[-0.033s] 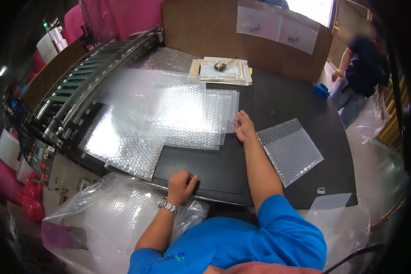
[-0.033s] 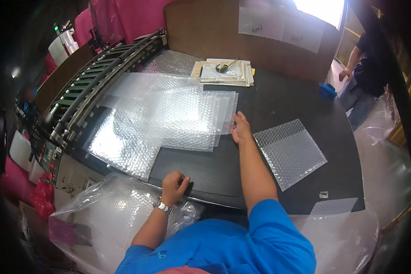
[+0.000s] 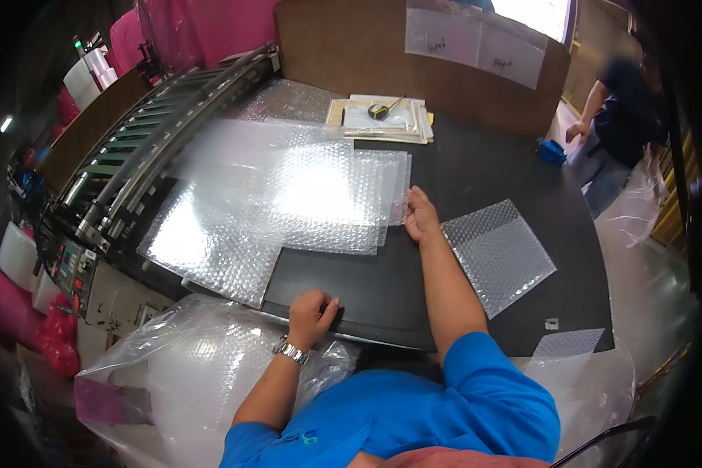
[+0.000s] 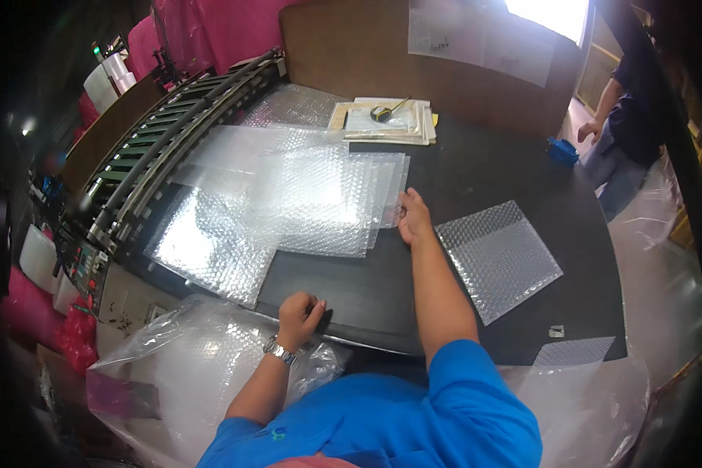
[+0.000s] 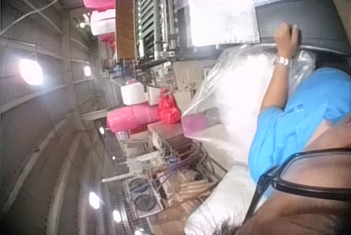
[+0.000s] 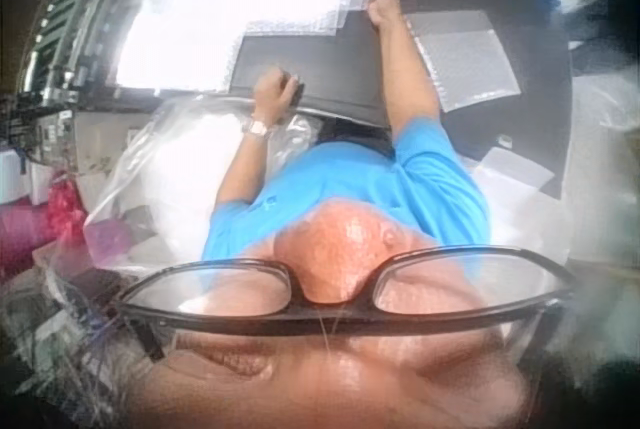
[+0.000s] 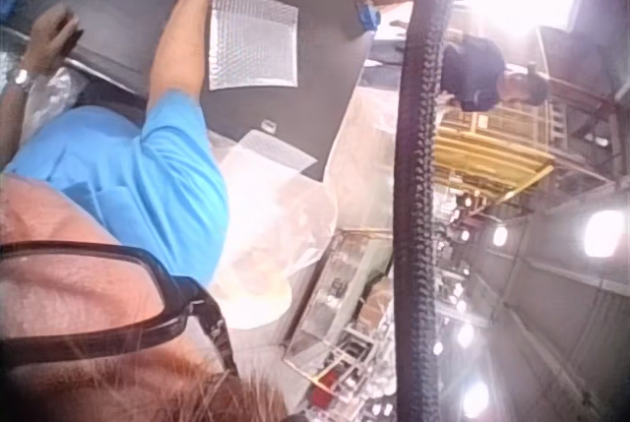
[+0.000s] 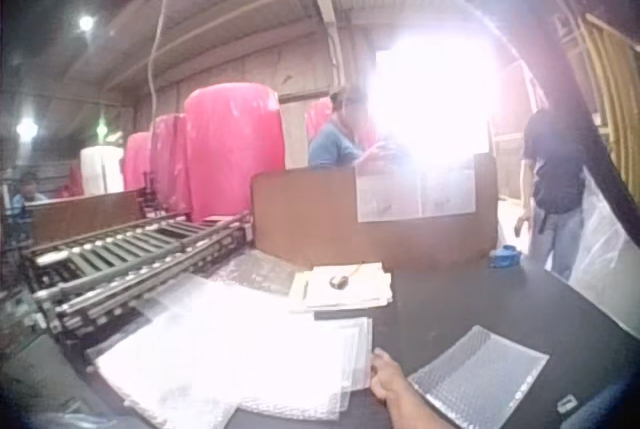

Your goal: The person stacks and organizes sheets of bubble wrap on a black table. They repeatedly pick up stacks, separate individual sheets, and place them into neat piles. Another person is visible in the background also handling bubble wrap.

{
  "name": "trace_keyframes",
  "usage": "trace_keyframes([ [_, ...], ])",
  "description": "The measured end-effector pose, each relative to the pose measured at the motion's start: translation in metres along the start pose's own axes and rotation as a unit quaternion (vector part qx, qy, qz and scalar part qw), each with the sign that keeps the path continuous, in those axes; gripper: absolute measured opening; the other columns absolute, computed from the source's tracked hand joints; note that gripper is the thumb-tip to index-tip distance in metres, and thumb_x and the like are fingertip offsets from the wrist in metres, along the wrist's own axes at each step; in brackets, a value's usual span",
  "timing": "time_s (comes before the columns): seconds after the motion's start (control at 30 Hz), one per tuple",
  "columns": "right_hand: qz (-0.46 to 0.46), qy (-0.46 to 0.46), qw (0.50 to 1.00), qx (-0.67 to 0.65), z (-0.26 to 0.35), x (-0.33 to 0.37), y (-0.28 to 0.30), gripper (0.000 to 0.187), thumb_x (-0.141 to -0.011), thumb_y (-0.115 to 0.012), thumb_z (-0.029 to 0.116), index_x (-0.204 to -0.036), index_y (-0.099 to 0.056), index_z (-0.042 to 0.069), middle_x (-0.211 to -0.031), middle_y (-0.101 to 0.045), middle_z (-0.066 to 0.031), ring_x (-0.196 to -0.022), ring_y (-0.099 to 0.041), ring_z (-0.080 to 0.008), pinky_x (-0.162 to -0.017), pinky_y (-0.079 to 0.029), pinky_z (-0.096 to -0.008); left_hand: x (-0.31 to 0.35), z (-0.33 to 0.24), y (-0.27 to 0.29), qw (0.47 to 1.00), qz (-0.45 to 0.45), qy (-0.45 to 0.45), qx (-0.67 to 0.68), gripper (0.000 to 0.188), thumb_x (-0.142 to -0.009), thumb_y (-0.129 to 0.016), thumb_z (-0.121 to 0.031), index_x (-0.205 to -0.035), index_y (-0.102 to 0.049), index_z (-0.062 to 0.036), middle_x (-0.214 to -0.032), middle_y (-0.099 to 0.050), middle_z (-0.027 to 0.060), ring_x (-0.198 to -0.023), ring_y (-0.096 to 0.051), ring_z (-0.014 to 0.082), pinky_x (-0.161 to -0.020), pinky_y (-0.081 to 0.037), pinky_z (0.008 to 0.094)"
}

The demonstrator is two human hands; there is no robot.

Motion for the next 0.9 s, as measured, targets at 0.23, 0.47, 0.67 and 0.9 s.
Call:
trace_keyframes([
  [0.23, 0.082, -0.036, 0.996, -0.026, -0.003, -0.009, 0.009, 0.028, -0.09, -0.051, 0.018, -0.112, -0.048, 0.001, -0.1, -0.059, -0.0103, -0.088, -0.06, -0.021, -0.079, -0.051, -0.0381, -0.065, -0.007, 0.046, 0.997, -0.049, -0.056, -0.003, 0.016, -0.079, -0.065, -0.015, -0.076, -0.054, -0.0028, -0.074, -0.056, 0.011, -0.065, -0.054, 0.0238, -0.06, -0.043, 0.031],
  [0.47, 0.054, -0.049, 0.997, -0.017, -0.001, -0.006, -0.001, 0.035, -0.088, -0.055, 0.019, -0.117, -0.042, 0.004, -0.103, -0.056, -0.0092, -0.09, -0.058, -0.0212, -0.078, -0.051, -0.0402, -0.208, 0.063, 0.091, 0.958, -0.119, -0.043, -0.258, 0.043, -0.078, -0.064, -0.029, -0.111, -0.051, -0.0048, -0.113, -0.051, 0.0175, -0.107, -0.046, 0.0338, -0.09, -0.037, 0.0419],
  [0.67, 0.044, -0.053, 0.996, 0.057, 0.004, 0.0, -0.017, 0.076, -0.08, -0.067, 0.027, -0.135, -0.019, 0.003, -0.124, -0.043, -0.0189, -0.108, -0.049, -0.0269, -0.083, -0.047, -0.0443, -0.245, 0.14, 0.079, 0.871, 0.083, 0.267, -0.404, 0.077, -0.079, -0.042, -0.065, -0.141, -0.022, -0.0242, -0.147, -0.012, 0.0191, -0.135, -0.01, 0.0392, -0.1, -0.009, 0.0653],
  [0.9, 0.058, -0.038, 0.996, 0.047, 0.021, 0.012, -0.022, 0.081, -0.076, -0.068, 0.016, -0.137, -0.017, 0.004, -0.123, -0.043, -0.021, -0.108, -0.049, -0.0304, -0.086, -0.045, -0.0427, -0.176, 0.047, -0.064, 0.917, 0.18, 0.149, -0.322, 0.072, -0.08, -0.041, -0.065, -0.139, -0.026, -0.0277, -0.143, -0.02, 0.0227, -0.13, -0.018, 0.0441, -0.099, -0.018, 0.062],
])
Point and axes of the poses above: each hand's wrist, its own x-axis away from the middle knuckle, its own y-axis out of the back of the hand, z = x × y, the point moved 4 cm from there along -x, towards the middle knuckle
